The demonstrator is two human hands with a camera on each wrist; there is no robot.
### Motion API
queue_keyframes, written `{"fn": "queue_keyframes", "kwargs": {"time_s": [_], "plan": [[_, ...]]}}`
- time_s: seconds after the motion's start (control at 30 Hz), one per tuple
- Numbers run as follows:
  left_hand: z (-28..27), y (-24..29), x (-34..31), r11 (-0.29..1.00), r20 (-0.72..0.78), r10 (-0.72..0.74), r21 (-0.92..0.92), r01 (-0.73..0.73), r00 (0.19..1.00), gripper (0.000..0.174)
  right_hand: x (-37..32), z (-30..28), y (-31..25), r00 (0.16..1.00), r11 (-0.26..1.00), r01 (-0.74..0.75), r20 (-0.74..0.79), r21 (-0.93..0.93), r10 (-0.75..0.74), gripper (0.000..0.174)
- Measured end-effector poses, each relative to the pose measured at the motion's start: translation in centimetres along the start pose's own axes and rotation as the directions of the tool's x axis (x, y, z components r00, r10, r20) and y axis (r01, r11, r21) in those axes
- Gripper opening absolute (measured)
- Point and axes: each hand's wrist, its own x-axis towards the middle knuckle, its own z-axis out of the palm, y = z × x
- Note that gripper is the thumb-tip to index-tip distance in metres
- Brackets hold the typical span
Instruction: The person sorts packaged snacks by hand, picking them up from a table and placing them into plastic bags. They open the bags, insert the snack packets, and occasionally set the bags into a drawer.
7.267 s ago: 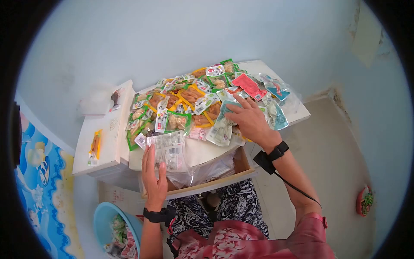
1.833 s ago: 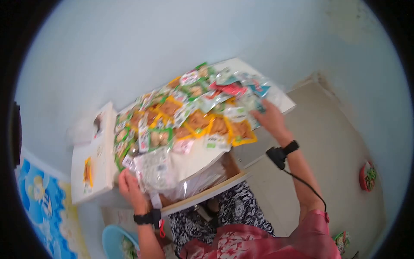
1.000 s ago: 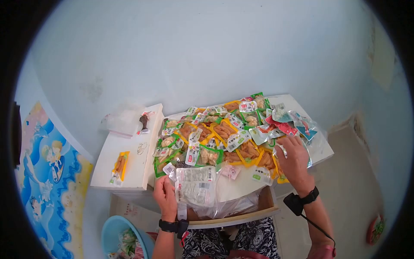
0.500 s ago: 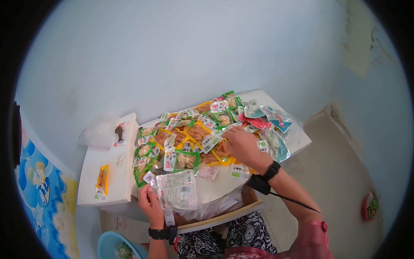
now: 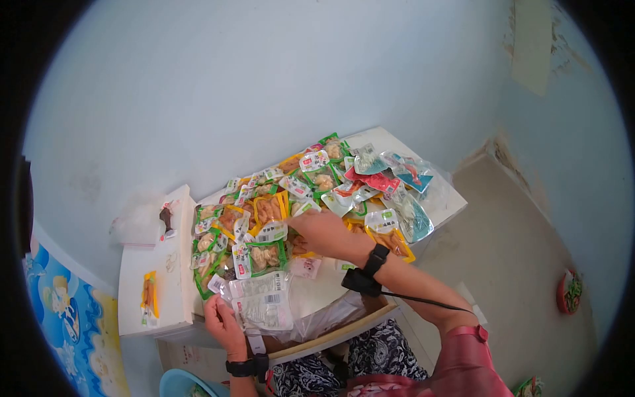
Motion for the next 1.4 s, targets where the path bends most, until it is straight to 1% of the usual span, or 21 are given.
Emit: {"fn": "queue_keyframes", "kwargs": {"time_s": [0.07,0.1,0.2,0.3,0.4,0.5,0.6,0.7,0.8,0.9,1.0,1.1,1.2,1.3,1.4], "plan": [[-0.1,0.4,0.0,0.999,0.01,0.026,0.025,-0.026,1.0,0.018,-0.5,0.8,2.5,0.967,0.995,-0.089,-0.235,0.049,0.098,0.03],[-0.1,0.5,0.1,0.999,0.015,0.039,0.036,-0.04,0.999,0.018,-0.9,0.8,3.8,0.926,0.988,-0.129,-0.347,0.079,0.149,0.026],[-0.1,0.6,0.0,1.0,0.013,0.012,0.021,-0.012,1.0,0.017,-1.1,-2.1,5.2,0.891,0.939,-0.208,-0.343,0.274,0.297,0.019],[-0.1,0.6,0.0,1.0,0.014,0.01,0.016,-0.01,1.0,0.017,-1.2,-3.5,5.1,0.899,0.933,-0.32,-0.26,0.163,0.353,0.017],[-0.1,0.6,0.0,1.0,0.013,0.008,0.02,-0.008,1.0,0.018,-1.0,-3.1,4.9,0.917,0.929,-0.334,-0.171,0.158,0.359,0.018],[-0.1,0.5,0.0,1.0,0.011,0.0,0.017,0.0,1.0,0.018,-0.5,-1.9,5.0,0.934,0.98,-0.2,-0.306,-0.021,0.184,0.016],[-0.1,1.0,0.0,0.999,0.01,0.005,0.036,-0.006,1.0,0.018,1.0,-1.2,5.7,0.958,0.95,-0.184,-0.263,-0.252,0.116,0.019],[0.0,0.8,0.0,1.0,0.003,0.006,0.025,-0.006,1.0,0.018,1.8,-0.9,6.2,0.962,0.918,-0.156,-0.265,-0.365,0.059,0.022],[-0.2,1.1,0.1,1.0,0.014,0.013,0.028,-0.013,1.0,0.018,2.3,-1.8,6.2,0.963,0.864,-0.247,-0.207,-0.44,0.169,0.027],[-0.1,1.0,0.0,1.0,0.01,0.004,0.009,-0.004,1.0,0.018,2.3,-1.7,7.0,0.953,0.861,-0.3,-0.173,-0.41,0.25,0.033],[-0.1,0.8,0.0,1.0,0.003,0.005,0.004,-0.005,1.0,0.018,1.7,-1.8,7.9,0.948,0.904,-0.297,-0.204,-0.307,0.243,0.038],[0.0,0.7,0.0,1.0,0.002,0.021,0.016,-0.021,1.0,0.018,0.9,-3.3,7.7,0.934,0.904,-0.355,-0.119,-0.237,0.336,0.054],[0.0,0.6,0.0,1.0,-0.001,0.018,0.011,-0.018,1.0,0.018,0.1,-3.4,7.8,0.955,0.918,-0.294,-0.114,-0.266,0.273,0.069],[-0.1,0.5,-0.1,1.0,0.003,0.0,0.003,0.0,1.0,0.018,0.0,-4.1,7.5,0.938,0.906,-0.348,-0.087,-0.243,0.337,0.073],[-0.1,0.7,0.0,1.0,0.007,0.0,-0.005,0.0,1.0,0.018,-0.3,-4.0,9.0,0.954,0.951,-0.295,-0.077,-0.088,0.289,0.074]]}}
